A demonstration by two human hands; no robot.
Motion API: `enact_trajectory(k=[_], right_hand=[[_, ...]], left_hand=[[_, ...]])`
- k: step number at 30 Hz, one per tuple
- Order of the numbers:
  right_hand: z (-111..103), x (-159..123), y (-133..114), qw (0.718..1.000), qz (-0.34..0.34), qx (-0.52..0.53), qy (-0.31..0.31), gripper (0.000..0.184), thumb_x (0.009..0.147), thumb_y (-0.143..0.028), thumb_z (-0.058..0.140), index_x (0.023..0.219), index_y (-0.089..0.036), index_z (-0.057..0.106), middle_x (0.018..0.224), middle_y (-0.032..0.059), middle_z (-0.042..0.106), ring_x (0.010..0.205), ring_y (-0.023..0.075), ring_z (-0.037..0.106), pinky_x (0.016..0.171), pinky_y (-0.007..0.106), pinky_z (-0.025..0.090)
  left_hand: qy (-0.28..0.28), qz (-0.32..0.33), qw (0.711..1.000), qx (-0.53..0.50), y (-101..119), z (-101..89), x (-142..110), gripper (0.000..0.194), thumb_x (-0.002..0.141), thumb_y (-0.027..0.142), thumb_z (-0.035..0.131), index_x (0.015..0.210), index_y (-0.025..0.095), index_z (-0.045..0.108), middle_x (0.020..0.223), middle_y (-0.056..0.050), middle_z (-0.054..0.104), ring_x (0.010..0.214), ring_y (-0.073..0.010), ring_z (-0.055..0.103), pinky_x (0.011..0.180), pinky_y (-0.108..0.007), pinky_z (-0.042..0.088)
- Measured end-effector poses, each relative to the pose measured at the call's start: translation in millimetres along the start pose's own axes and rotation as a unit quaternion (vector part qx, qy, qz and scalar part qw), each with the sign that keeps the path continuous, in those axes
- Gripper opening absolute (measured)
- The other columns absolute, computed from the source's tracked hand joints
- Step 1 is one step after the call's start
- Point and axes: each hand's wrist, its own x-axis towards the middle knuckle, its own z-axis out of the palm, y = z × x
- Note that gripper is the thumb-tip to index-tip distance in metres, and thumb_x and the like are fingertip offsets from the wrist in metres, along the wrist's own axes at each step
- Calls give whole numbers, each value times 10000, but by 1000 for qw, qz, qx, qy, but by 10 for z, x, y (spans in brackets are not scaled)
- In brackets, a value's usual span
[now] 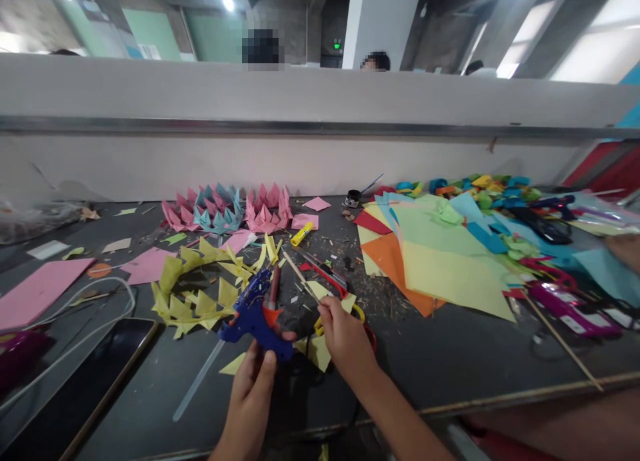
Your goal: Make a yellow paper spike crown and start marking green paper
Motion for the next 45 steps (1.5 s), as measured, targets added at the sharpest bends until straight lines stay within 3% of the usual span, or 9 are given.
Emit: enact_trajectory(k=[7, 13, 22, 28, 39, 42, 45], right_hand=[[10, 16, 8, 999, -15, 26, -14, 251, 889, -288, 315, 887, -190, 546, 697, 47, 683, 610, 176, 655, 538, 246, 457], [5, 25, 27, 998, 0, 35, -51, 251, 885, -285, 329, 911, -199, 564, 749, 52, 696, 692, 195, 672, 596, 267, 485], [-6, 21, 58, 999, -22, 26, -17, 315, 884, -260, 333, 1019, -182, 606, 772, 59, 699, 658, 173, 659, 637, 273, 507], [25, 24, 107, 1000, -20, -4, -6, 316, 884, -247, 339, 1023, -168, 612, 785, 71, 701, 707, 179, 663, 658, 262, 496], [22, 66, 63, 998, 52, -33, -25, 303, 868, -255, 346, 986, -176, 614, 722, 57, 690, 658, 191, 650, 603, 257, 450], [14, 64, 69, 997, 75, -1, 0, 298, 864, -268, 353, 981, -171, 610, 739, 63, 696, 645, 190, 650, 589, 261, 456], [-27, 50, 67, 995, 55, 31, 73, 299, 873, -285, 358, 997, -167, 603, 845, 82, 701, 718, 191, 653, 624, 271, 476]], left_hand=[[-46, -31, 997, -47, 57, 28, -30, 573, 647, 560, 652, 1043, 147, 611, 1038, -133, 659, 1011, -253, 591, 918, -358, 433], [-73, -14, 996, -50, 29, 29, -49, 522, 695, 528, 629, 1058, 155, 599, 1041, -122, 661, 978, -227, 606, 903, -337, 443], [-93, -53, 989, -104, 5, 38, -47, 572, 652, 515, 679, 1091, 156, 596, 1023, -119, 663, 968, -222, 608, 904, -339, 441], [-128, -37, 983, -128, 0, 34, -71, 464, 695, 423, 681, 1073, 162, 617, 955, -103, 683, 897, -207, 624, 863, -327, 457], [-128, -16, 983, -130, -33, 32, -24, 355, 729, 384, 662, 1016, 177, 637, 914, -70, 688, 842, -149, 623, 817, -235, 455], [-131, -17, 984, -122, -62, 24, -24, 386, 733, 390, 655, 1052, 176, 623, 934, -76, 685, 867, -159, 622, 844, -255, 453], [-127, -10, 985, -117, -67, 17, -28, 398, 750, 392, 634, 1077, 165, 608, 957, -88, 681, 900, -176, 621, 867, -279, 452]])
